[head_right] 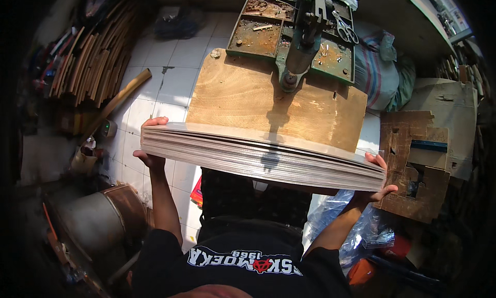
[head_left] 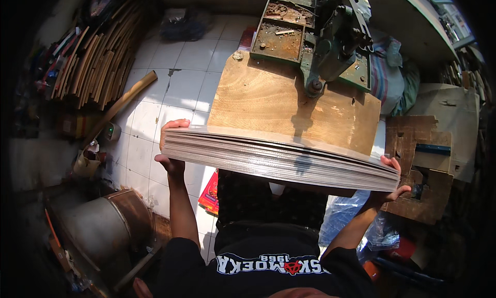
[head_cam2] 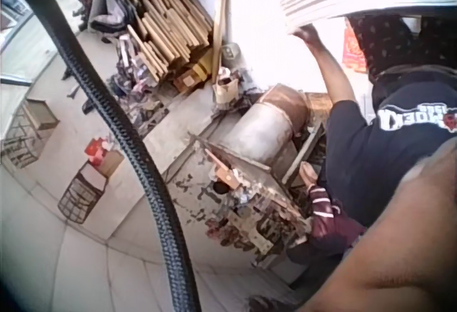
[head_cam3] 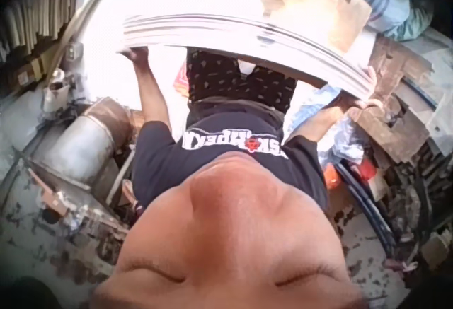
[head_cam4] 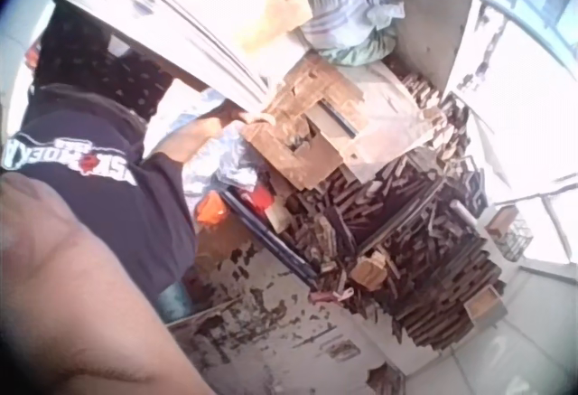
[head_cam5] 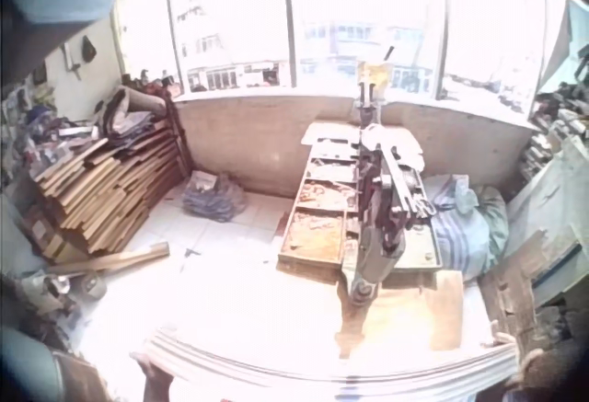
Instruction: The person organizes printed red and purple packaging labels by flipping through a stack, aligns them on a wooden board under a small manual press, and retrieves a small plastic bag of metal components to use with the press.
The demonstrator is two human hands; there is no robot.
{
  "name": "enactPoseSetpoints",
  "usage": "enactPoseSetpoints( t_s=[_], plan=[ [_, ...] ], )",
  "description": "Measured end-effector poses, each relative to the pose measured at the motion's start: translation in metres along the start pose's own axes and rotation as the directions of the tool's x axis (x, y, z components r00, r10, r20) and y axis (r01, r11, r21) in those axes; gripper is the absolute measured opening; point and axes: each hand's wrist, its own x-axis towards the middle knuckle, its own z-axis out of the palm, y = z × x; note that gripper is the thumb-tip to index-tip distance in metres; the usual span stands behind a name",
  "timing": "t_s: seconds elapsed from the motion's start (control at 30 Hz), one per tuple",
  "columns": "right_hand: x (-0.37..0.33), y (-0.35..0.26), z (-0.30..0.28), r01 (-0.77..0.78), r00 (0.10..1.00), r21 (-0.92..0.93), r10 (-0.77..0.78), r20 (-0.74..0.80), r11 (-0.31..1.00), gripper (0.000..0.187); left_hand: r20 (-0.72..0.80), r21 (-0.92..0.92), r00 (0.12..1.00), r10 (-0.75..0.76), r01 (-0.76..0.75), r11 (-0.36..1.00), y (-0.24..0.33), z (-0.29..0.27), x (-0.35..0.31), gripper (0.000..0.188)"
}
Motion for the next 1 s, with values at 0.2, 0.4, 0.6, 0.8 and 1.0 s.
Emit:
enactPoseSetpoints(
  t_s=[0.2,0.4,0.6,0.8,1.0],
  plan=[
    [-0.001,0.005,-0.006,0.068,0.991,-0.089,-0.078,-0.112,0.994,0.100,-0.075,0.058,0.983,0.167,-0.163,0.985,-0.012,0.005,0.012,0.097],
    [0.001,0.004,0.012,0.077,0.996,0.032,-0.075,-0.045,0.997,0.100,-0.073,0.028,0.987,0.141,-0.139,0.990,-0.008,0.012,0.015,0.093],
    [0.004,0.006,0.011,0.109,0.989,-0.024,-0.111,-0.093,0.994,0.094,-0.099,0.005,0.991,0.085,-0.085,0.996,-0.015,0.001,0.009,0.087],
    [0.029,-0.023,0.027,-0.213,0.881,0.006,0.195,-0.430,0.977,0.091,-0.147,0.078,0.985,-0.090,0.102,0.992,0.002,0.009,0.036,0.087],
    [0.048,-0.058,0.041,-0.722,0.690,-0.326,0.599,-0.407,0.610,0.093,0.053,0.571,0.855,-0.516,0.398,0.718,0.082,0.013,0.066,0.096]
  ],
)
